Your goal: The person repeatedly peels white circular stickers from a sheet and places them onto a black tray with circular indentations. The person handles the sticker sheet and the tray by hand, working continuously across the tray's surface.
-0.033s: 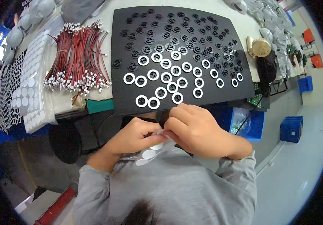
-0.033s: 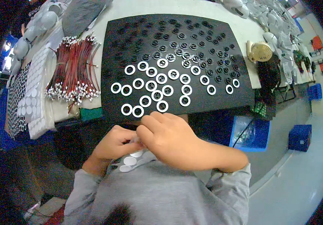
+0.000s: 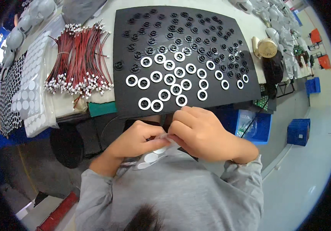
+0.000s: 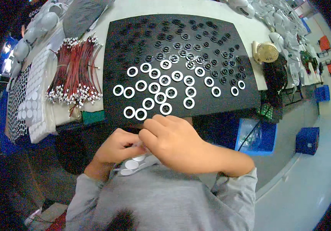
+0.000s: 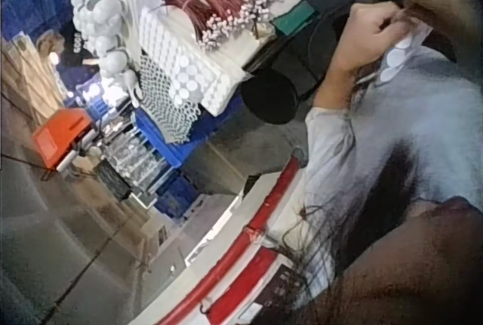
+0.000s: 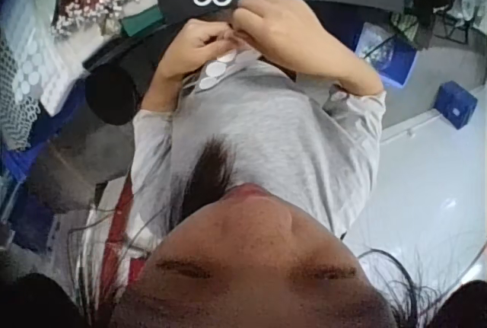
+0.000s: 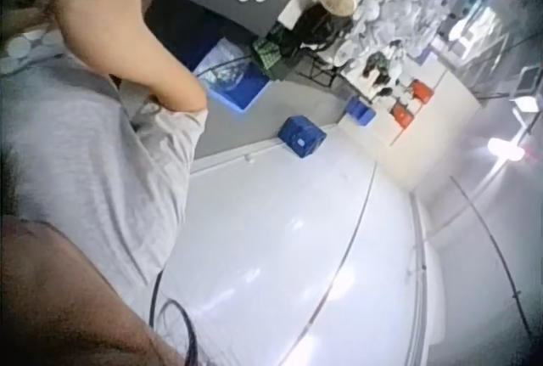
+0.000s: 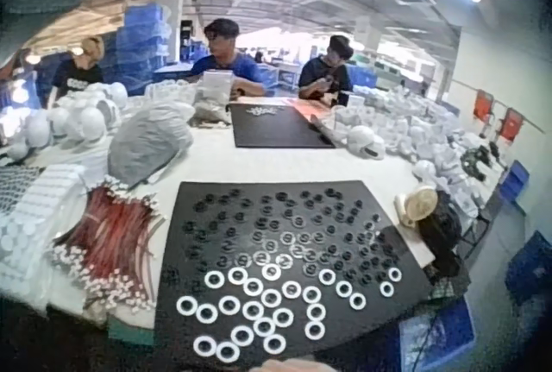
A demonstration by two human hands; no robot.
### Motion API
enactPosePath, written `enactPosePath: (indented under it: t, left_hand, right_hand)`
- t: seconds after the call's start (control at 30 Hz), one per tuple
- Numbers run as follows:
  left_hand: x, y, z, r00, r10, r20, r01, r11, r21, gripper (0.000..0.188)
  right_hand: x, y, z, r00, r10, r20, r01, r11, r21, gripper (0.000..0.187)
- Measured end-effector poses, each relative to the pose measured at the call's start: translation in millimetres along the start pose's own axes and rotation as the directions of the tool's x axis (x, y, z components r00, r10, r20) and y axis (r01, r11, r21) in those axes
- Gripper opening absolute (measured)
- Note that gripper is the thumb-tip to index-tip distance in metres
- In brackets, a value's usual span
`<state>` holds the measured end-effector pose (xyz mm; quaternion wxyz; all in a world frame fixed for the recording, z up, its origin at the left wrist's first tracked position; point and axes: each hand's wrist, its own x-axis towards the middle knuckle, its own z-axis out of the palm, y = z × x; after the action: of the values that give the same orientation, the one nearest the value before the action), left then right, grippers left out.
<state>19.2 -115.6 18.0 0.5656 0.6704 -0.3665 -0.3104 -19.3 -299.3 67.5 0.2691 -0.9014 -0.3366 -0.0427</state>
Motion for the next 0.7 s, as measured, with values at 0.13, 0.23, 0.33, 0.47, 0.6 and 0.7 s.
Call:
enactPosePath:
  t: [0.13, 0.23, 0.33, 0.47, 0.6, 0.7]
  left_hand:
    - [0.0, 2.5, -7.2, 0.995, 0.030, 0.094, -0.031, 1.000, 0.003, 0.016]
    - [0.8, 1.6, -6.0, 0.995, 0.074, 0.060, -0.070, 0.996, -0.060, 0.018]
    - [-5.0, -4.0, -12.4, 0.995, 0.088, -0.044, -0.092, 0.990, -0.106, 0.019]
    - [-20.1, -10.7, -19.4, 0.990, 0.004, -0.140, -0.026, 0.988, -0.155, 0.021]
    - [-22.4, -14.9, -20.2, 0.984, -0.013, -0.177, -0.016, 0.987, -0.162, 0.023]
    - [-24.7, -18.9, -19.8, 0.983, -0.020, -0.183, -0.011, 0.987, -0.163, 0.023]
  right_hand:
    - [-6.4, 10.9, -3.6, 0.997, 0.020, -0.077, 0.005, 0.950, 0.311, 0.016]
    - [-16.2, 15.1, -10.4, 0.984, 0.131, -0.124, -0.066, 0.902, 0.427, 0.012]
    - [-40.2, 32.4, -27.3, 0.839, 0.381, -0.387, -0.168, 0.860, 0.482, 0.011]
    - [-73.5, 84.8, -56.9, 0.477, 0.742, -0.471, -0.559, 0.669, 0.489, 0.010]
    - [-107.8, 146.9, -49.2, 0.474, 0.727, -0.496, -0.703, 0.652, 0.285, 0.014]
    - [-110.5, 165.3, -38.5, 0.481, 0.710, -0.515, -0.699, 0.665, 0.263, 0.015]
